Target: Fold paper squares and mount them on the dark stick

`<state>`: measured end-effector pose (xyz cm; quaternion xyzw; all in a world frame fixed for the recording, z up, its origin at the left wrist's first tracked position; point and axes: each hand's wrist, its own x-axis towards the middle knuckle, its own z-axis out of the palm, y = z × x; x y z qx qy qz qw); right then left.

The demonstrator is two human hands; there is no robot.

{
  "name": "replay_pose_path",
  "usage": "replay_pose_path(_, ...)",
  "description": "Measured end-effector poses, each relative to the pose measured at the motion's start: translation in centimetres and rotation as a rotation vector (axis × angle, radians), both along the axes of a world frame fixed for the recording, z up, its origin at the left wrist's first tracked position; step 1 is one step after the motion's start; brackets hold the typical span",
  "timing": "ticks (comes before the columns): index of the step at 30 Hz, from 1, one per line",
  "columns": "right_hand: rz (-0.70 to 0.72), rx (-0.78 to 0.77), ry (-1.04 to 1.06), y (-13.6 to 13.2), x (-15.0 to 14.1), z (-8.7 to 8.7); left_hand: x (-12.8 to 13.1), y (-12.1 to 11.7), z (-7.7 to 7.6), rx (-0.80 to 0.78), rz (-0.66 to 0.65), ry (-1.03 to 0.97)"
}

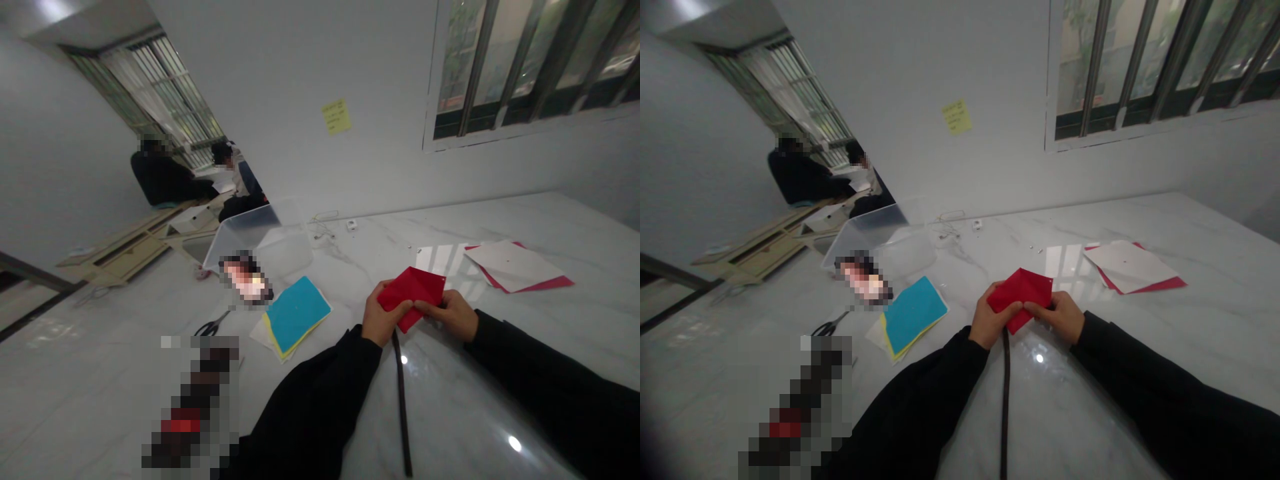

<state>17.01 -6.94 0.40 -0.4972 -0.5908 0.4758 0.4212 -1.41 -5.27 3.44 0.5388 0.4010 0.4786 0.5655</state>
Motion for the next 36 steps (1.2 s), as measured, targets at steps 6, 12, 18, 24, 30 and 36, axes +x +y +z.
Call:
replay_pose_path(6,-0.001,0.012,0.030,0.0,-0.1,0.1,-0.2,0.2,-0.6,0.032,0.019,0.077)
replay_pose_path(12,-0.051,0.131,0.042,0.3,0.0,0.3,0.0,0.3,-1.1,-0.030,-0.046,0.111)
replay_pose_path(18,-0.138,0.120,0.031,0.6,0.2,0.2,0.1,0.7,-1.1,-0.034,-0.067,-0.013)
replay_pose_path(24,-0.091,-0.005,0.155,0.6,0.5,-0.4,-0.3,1.3,-1.8,-0.110,-0.017,-0.052)
replay_pose_path(30,-0.077,-0.204,0.604,1.6,1.0,-0.9,-0.7,2.0,-2.3,-0.180,0.009,-0.102)
replay_pose_path(36,-0.033,-0.132,0.448,1.3,0.8,-0.8,-0.6,1.4,-1.4,-0.122,-0.054,-0.029)
